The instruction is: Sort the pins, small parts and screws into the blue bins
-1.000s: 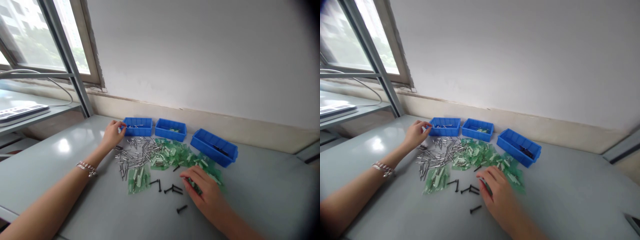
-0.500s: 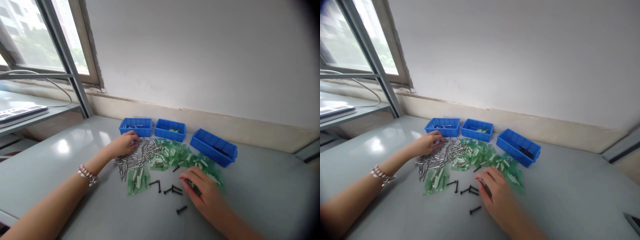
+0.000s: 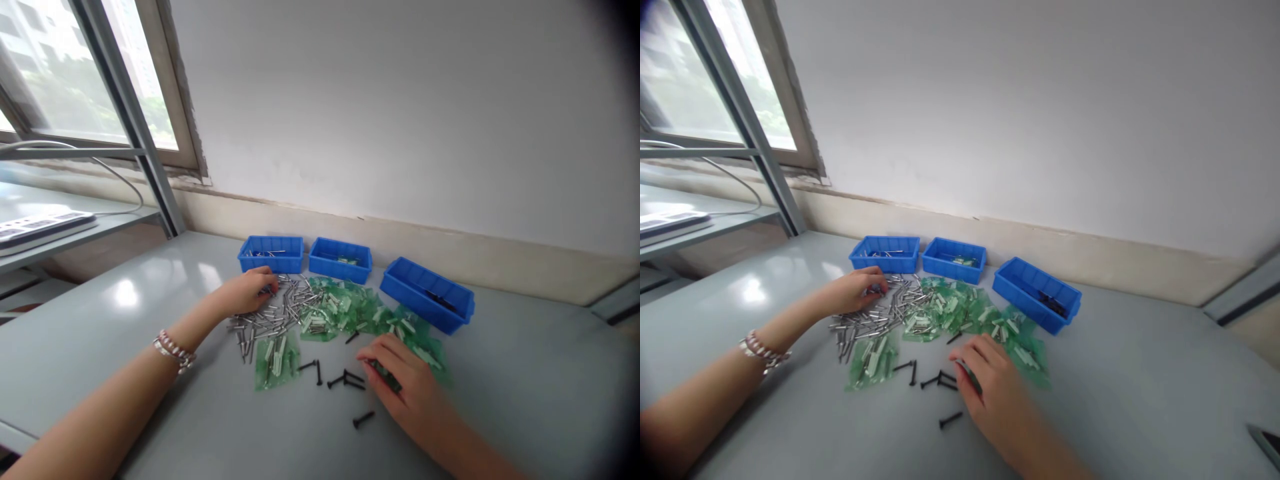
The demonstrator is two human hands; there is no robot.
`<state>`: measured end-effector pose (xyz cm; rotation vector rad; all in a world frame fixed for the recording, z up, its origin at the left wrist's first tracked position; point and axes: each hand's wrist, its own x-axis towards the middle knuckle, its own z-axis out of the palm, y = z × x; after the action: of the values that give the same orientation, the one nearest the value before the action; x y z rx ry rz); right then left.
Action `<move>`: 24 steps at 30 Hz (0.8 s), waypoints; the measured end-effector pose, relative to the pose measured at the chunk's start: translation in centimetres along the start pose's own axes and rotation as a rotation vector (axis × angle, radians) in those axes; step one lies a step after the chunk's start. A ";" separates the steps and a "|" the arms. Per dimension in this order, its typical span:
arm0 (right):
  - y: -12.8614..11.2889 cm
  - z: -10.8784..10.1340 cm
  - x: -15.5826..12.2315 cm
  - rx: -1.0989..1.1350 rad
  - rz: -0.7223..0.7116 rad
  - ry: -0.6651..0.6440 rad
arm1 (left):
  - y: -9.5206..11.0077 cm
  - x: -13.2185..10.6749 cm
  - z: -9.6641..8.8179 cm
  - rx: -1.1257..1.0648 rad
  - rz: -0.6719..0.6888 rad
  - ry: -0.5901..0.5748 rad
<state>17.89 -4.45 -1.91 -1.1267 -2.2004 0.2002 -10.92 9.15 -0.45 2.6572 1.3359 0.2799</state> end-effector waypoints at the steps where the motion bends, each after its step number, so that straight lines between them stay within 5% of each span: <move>1: 0.0 0.0 0.0 0.000 0.005 -0.006 | 0.0 0.0 0.0 -0.003 0.003 0.005; 14: 0.0 -0.1 -0.1 0.002 0.006 -0.013 | 0.1 0.6 0.5 -0.072 0.073 0.205; 24: 0.0 0.0 0.0 0.002 0.017 -0.015 | 2.4 0.6 -0.5 -0.358 -0.060 0.284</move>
<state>17.92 -4.47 -1.89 -1.1463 -2.2034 0.2189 -8.86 8.22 0.63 2.3365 1.2905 0.8295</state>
